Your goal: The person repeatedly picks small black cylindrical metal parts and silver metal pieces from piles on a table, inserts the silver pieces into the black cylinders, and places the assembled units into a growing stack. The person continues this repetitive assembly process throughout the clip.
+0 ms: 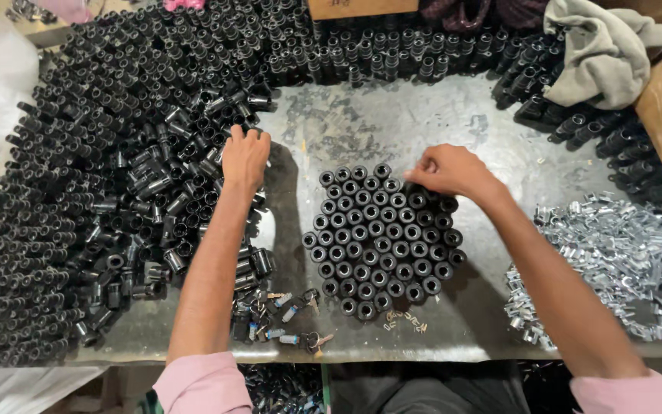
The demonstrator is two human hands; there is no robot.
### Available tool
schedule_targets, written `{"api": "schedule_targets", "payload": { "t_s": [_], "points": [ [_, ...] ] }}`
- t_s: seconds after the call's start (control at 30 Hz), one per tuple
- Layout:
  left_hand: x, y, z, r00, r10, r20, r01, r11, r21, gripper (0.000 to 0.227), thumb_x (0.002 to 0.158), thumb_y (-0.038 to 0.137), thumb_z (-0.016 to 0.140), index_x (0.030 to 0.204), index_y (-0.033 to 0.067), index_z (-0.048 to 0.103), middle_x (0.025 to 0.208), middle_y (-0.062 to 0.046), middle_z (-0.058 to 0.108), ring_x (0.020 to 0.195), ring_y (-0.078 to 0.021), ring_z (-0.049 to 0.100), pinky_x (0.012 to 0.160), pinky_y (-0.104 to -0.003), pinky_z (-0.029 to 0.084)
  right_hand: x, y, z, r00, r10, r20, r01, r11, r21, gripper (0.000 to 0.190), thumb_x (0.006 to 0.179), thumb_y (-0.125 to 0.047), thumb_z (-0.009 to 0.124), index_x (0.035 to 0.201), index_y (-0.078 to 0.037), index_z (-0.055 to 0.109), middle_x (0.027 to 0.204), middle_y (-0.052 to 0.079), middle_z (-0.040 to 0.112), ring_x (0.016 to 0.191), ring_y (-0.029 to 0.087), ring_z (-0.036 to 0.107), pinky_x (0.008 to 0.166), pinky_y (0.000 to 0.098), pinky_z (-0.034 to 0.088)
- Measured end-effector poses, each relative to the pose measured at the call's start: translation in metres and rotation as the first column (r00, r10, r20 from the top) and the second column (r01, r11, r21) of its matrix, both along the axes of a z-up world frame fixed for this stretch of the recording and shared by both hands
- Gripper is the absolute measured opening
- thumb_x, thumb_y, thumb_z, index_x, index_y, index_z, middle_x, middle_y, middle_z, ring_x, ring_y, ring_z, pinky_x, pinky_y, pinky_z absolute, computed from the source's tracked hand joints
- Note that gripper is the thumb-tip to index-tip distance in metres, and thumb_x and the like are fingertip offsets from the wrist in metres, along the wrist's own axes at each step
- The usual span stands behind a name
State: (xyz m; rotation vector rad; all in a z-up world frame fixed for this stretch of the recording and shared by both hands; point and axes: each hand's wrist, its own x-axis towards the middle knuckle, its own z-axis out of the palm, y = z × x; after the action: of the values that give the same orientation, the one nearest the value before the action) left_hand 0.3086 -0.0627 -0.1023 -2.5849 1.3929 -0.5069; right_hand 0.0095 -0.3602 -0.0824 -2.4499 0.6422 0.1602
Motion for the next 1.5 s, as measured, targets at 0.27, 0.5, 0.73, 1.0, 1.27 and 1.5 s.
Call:
{"api": "schedule_targets", "payload": {
  "t_s": [0.27,0.5,0.73,1.0,1.27,1.5],
  "points": [
    [0.016,0.001,-0.008,0.995,-0.058,0.078,0.058,0.998,0.008,0.023,0.077,0.002,0.075,0.097,0.0101,0.068,0.105,-0.008,0.069,0.107,-0.0332,0.06,0.081,-0.039,0.054,0.009,0.006,0.001,0.999,-0.025,0.032,0.024,0.999,0.035,0.037,0.078,-0.044,0.081,0.089,-0.009,0.077,0.083,0.01,0.078,0.078,0.028,0.076,0.072,0.0398,0.059],
    [0.004,-0.002,-0.001,0.986,-0.012,0.167,0.013,1.0,-0.004,0.009,0.083,0.008,0.072,0.091,0.0114,0.068,0.099,-0.007,0.067,0.096,-0.0291,0.062,0.08,-0.041,0.052,-0.011,0.032,0.025,0.986,0.103,0.135,-0.087,0.99,-0.115,0.024,0.085,-0.039,0.073,0.092,-0.017,0.081,0.09,0.007,0.078,0.087,0.028,0.074,0.077,0.0426,0.056],
    [0.012,-0.023,-0.028,0.956,0.178,0.235,-0.139,0.975,-0.174,0.009,0.088,0.01,0.067,0.096,0.0112,0.065,0.096,-0.007,0.064,0.09,-0.0274,0.064,0.076,-0.037,0.053,-0.052,0.038,0.072,0.943,-0.001,0.332,-0.016,0.999,0.047,0.026,0.099,-0.03,0.065,0.11,-0.007,0.072,0.097,0.011,0.077,0.091,0.027,0.073,0.08,0.0392,0.056],
    [-0.001,-0.021,-0.008,0.982,0.187,0.007,-0.185,0.977,-0.108,0.029,0.081,0.011,0.077,0.105,0.0082,0.062,0.109,-0.016,0.061,0.097,-0.0348,0.066,0.076,-0.042,0.058,-0.254,0.061,0.131,0.86,-0.31,0.405,0.306,0.949,0.077,0.021,0.094,-0.012,0.068,0.114,-0.006,0.073,0.115,0.007,0.076,0.104,0.015,0.07,0.089,0.0292,0.053],
    [-0.018,0.012,0.01,0.97,-0.145,-0.194,0.061,0.92,-0.387,0.035,0.091,0.008,0.08,0.12,0.0024,0.062,0.124,-0.021,0.054,0.121,-0.0406,0.056,0.102,-0.048,0.05,-0.44,0.106,0.108,0.514,-0.756,0.405,0.709,0.64,0.296,0.02,0.103,-0.009,0.063,0.12,-0.001,0.07,0.119,0.004,0.073,0.104,0.007,0.064,0.092,0.0227,0.05],
    [-0.015,0.016,-0.008,0.702,-0.403,-0.587,-0.028,0.808,-0.588,0.03,0.104,0.008,0.074,0.127,-0.0028,0.058,0.12,-0.016,0.067,0.108,-0.0256,0.068,0.095,-0.037,0.056,-0.524,0.156,0.078,0.327,-0.896,0.301,0.852,0.417,0.316,0.02,0.102,-0.011,0.063,0.116,-0.002,0.073,0.112,0.002,0.075,0.096,0.007,0.063,0.085,0.0235,0.051]
  ]
}}
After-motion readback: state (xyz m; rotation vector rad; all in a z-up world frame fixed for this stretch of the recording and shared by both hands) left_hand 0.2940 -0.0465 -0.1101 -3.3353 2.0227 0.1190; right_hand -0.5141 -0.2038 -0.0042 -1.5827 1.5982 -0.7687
